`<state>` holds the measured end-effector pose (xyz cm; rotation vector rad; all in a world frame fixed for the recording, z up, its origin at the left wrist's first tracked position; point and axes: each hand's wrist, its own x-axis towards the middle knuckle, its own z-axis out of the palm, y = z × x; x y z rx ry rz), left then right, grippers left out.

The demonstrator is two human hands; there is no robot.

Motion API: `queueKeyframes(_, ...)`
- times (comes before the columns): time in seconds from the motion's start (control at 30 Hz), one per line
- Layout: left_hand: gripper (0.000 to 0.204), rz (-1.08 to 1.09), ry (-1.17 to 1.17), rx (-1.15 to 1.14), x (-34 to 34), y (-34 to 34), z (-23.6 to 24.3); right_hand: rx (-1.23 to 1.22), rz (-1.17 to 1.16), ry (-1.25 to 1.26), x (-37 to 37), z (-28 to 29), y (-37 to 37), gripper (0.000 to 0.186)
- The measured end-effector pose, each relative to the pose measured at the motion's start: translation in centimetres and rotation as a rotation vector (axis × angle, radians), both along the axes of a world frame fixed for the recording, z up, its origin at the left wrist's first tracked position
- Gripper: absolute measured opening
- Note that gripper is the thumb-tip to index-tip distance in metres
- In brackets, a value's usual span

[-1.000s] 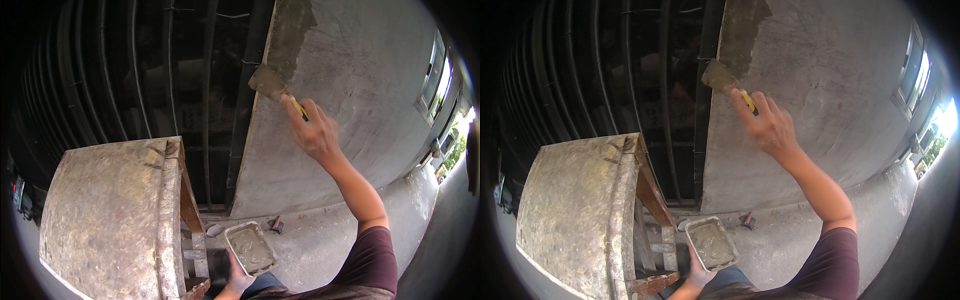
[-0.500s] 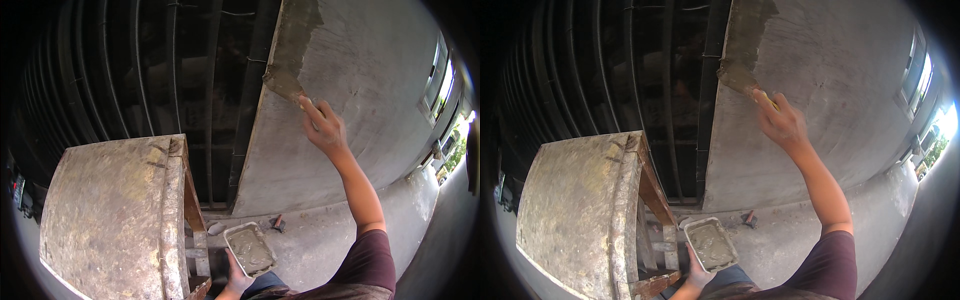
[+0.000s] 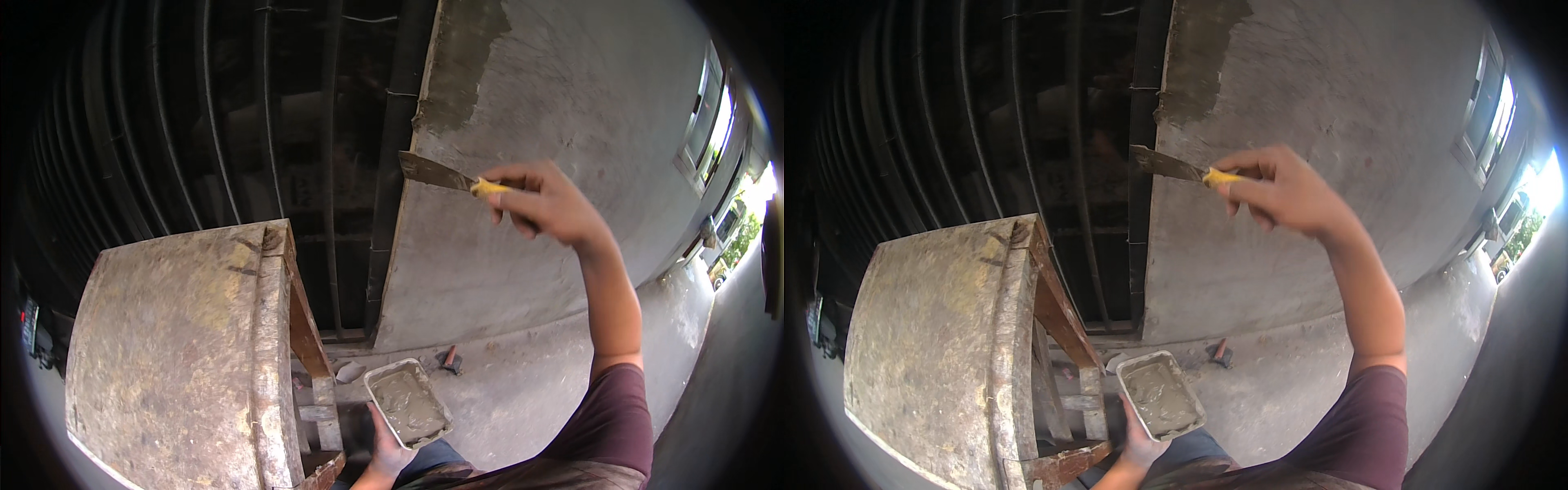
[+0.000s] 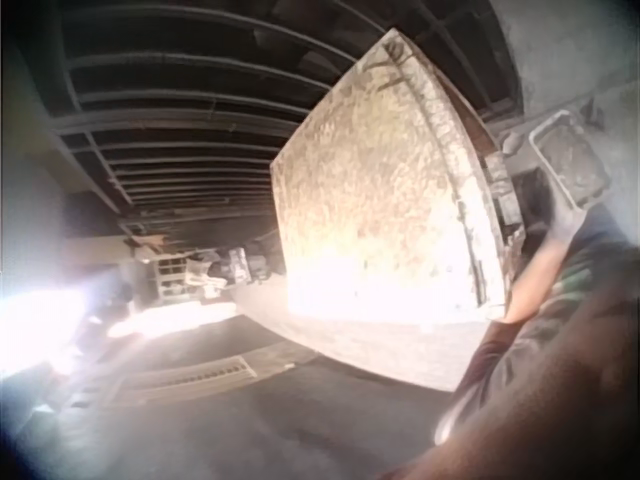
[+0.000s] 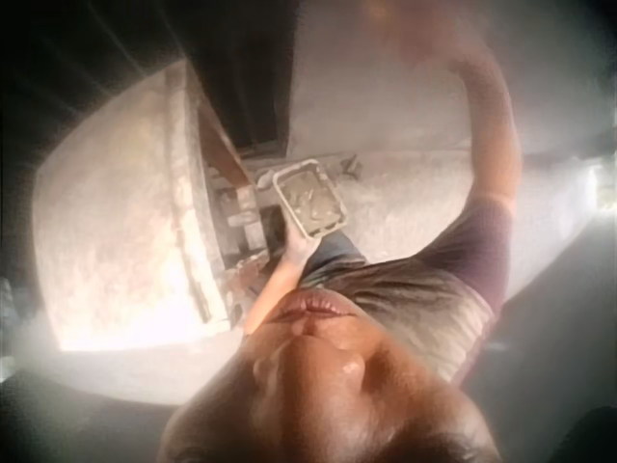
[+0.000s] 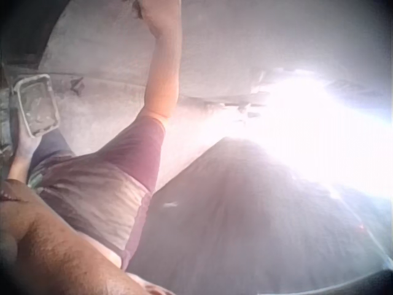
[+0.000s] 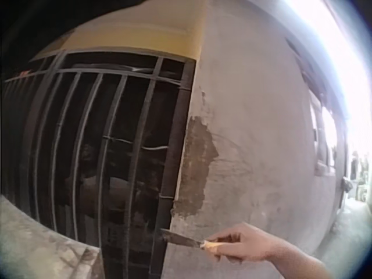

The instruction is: The person uses a trowel to scoop plaster from a container and applies it to a concrete wall next to a metal gate. The person repeatedly smooths the plaster along the wall surface, working in small sections.

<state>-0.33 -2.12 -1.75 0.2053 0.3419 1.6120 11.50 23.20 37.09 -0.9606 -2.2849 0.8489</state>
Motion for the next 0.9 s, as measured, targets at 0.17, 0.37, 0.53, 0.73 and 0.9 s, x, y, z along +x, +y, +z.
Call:
queueKeyframes(0.17, 0.079, -0.019, -0.047, 0.058, 0.7, 0.8, -0.3, -0.017, -0.004, -0.109, 0.1, 5.2, 4.6, 0.043)
queueKeyframes(0.37, 0.078, -0.012, -0.009, 0.067, 1.5, 1.5, -0.8, -0.044, -0.008, -0.122, -0.4, 8.6, 8.2, 0.033)
queueKeyframes(0.53, 0.079, -0.028, -0.016, 0.085, 1.9, 1.9, 0.4, -0.081, 0.013, -0.201, -0.4, 9.8, 11.4, 0.026)
queueKeyframes(0.73, 0.08, -0.045, -0.006, 0.067, 1.9, 1.3, 0.7, -0.057, -0.038, -0.296, 3.8, 10.7, 13.2, 0.026)
queueKeyframes(0.9, 0.08, -0.022, -0.011, 0.062, 1.3, 1.0, 0.1, 0.156, -0.103, -0.268, 5.0, 8.9, 8.0, 0.029)
